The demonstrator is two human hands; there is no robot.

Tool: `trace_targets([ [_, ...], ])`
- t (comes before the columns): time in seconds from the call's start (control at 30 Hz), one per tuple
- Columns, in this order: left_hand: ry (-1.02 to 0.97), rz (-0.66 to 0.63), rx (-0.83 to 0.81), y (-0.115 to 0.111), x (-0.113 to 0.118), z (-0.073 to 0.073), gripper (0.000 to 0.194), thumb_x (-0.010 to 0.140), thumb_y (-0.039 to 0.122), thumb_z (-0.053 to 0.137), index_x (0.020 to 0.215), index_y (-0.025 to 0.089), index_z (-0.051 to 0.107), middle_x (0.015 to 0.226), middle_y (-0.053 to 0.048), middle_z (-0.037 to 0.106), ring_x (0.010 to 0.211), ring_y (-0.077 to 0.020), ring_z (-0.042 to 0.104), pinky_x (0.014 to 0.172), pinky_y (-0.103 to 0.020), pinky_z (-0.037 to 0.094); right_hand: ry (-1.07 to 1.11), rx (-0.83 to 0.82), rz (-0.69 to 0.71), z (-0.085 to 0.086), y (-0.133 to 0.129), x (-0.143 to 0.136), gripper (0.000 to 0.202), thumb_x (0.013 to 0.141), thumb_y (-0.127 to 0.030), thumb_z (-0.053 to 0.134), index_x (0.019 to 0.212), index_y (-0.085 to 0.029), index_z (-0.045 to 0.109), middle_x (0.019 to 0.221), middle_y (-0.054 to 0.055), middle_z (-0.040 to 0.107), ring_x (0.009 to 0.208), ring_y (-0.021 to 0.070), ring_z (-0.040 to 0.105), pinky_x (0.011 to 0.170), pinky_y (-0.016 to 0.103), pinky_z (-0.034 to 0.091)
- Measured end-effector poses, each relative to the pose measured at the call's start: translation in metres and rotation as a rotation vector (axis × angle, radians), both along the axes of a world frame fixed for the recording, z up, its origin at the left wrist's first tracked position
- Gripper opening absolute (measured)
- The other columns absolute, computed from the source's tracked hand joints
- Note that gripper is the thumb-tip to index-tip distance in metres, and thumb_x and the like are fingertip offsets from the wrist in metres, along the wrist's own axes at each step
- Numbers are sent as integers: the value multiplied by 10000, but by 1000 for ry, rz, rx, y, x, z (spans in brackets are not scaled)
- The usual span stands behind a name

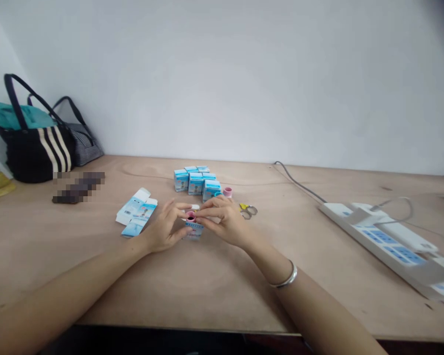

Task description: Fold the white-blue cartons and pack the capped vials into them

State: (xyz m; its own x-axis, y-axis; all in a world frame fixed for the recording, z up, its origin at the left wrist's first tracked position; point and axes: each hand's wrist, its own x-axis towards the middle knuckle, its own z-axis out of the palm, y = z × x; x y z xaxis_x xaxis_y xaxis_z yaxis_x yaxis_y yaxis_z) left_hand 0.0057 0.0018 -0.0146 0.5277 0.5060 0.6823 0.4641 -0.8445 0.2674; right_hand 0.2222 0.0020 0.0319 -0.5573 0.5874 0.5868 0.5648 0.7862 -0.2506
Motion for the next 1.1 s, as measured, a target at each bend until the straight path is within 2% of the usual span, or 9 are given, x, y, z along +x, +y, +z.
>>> trace_targets([
  [0.1,-106,-43,11,-1,3,-1,214,812,240,579,989,215,463,1120,-97,591,1106,-208,550,969,-440,397,-34,-2,22,2,0,3,173,847,-338,589,972,-333,708,875,32,645,811,165,532,751,323,379],
  [0.23,-167,-20,39,-2,2,1,211,814,227,573,991,210,460,1140,-103,569,1103,-206,545,961,-434,404,-79,20,30,-9,-2,-1,156,824,-269,613,947,-282,709,886,29,651,816,164,523,760,320,334],
  [0.37,17,8,4,-1,-2,3,131,830,243,539,950,208,499,1099,-69,615,1091,-206,563,1047,-492,290,-126,40,-5,-28,-2,-12,106,811,-213,607,763,-214,701,794,21,648,735,141,501,727,310,292],
  [0.47,174,7,-25,-2,-2,5,88,836,259,529,909,210,531,1055,-39,648,1062,-193,583,1084,-514,199,-208,27,23,-33,-2,-16,120,771,-189,628,655,-189,659,760,13,646,724,138,493,708,310,271],
  [0.63,237,14,-64,-5,-2,9,91,859,296,508,871,209,529,1018,-28,661,1010,-180,600,1084,-509,183,-227,-56,65,-20,0,-6,95,737,-212,645,644,-194,658,687,-3,635,701,135,511,714,306,293],
  [0.8,242,17,-119,-6,-3,11,103,861,311,507,875,211,526,1060,-46,652,987,-175,601,1086,-501,173,-227,-250,97,1,11,23,104,723,-202,621,630,-166,650,619,4,601,611,117,515,621,254,360],
  [0.97,212,20,-125,-5,-5,8,119,857,323,514,883,207,525,1067,-43,652,998,-175,603,1083,-508,180,-126,-348,19,25,18,51,153,721,-228,601,588,-160,567,682,14,571,626,114,522,588,232,408],
  [1.1,206,25,-108,-5,-5,7,116,860,323,506,880,210,525,1073,-37,651,1003,-173,605,1092,-502,167,-12,-303,-164,30,23,65,155,732,-259,590,614,-162,560,758,32,551,590,104,510,594,246,444],
])
